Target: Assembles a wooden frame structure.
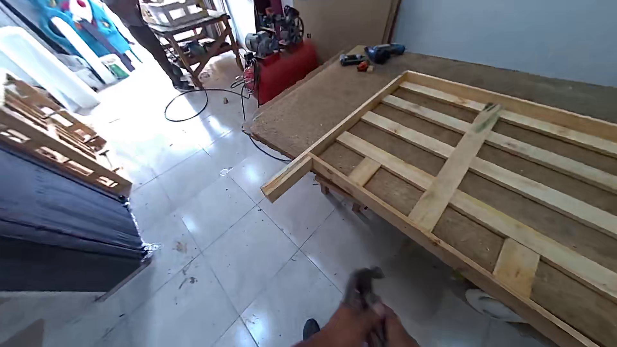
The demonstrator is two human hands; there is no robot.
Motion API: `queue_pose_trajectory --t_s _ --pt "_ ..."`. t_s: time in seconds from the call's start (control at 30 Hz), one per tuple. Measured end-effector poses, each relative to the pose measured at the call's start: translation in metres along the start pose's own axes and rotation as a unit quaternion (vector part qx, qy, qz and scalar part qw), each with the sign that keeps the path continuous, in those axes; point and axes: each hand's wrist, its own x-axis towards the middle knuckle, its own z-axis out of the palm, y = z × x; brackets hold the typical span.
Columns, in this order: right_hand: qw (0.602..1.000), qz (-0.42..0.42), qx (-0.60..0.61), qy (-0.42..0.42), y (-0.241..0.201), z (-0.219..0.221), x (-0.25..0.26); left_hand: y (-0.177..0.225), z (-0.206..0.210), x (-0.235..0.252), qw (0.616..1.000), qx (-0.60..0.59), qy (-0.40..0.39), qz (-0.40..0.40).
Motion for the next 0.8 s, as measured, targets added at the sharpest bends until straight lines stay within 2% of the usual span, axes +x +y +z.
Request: queue_pose_trajectory --t_s 0.1,0.2,0.27,0.37,0.43,0.53,0.67,0.8 --pt "0.992 -0.126 0.007 -0.013 -0.079 0.030 0.050 0.050 -0.068 0.007 0.978 -0.140 0.140 0.061" --pt "0.980 -0.193 0.030 -0.026 -0.109 0.045 0.114 0.092 -0.153 0.023 0.953 -0.156 0.231 0.121" --pt "0.982 -0.179 0.037 -0.038 -0.117 0.046 0.164 0.116 -0.211 0.030 0.941 -0.103 0.296 0.130" --pt "0.993 -0.099 0.037 -0.057 -0.123 0.039 0.247 0.155 -0.289 0.035 0.932 -0.044 0.347 0.100" --pt "0.997 -0.050 0.038 -0.054 -0.125 0.034 0.305 0.175 -0.335 0.041 0.932 -0.015 0.357 0.058" --pt "0.999 -0.021 0.027 -0.016 -0.135 0.030 0.381 0.196 -0.390 0.057 0.935 0.005 0.354 -0.010" --pt "0.997 0.007 0.032 0.071 -0.162 0.041 0.470 0.216 -0.447 0.091 0.960 0.010 0.269 -0.077" --pt "0.994 0.085 0.023 0.059 -0.186 0.063 0.542 0.232 -0.487 0.156 0.972 0.041 0.185 -0.143"
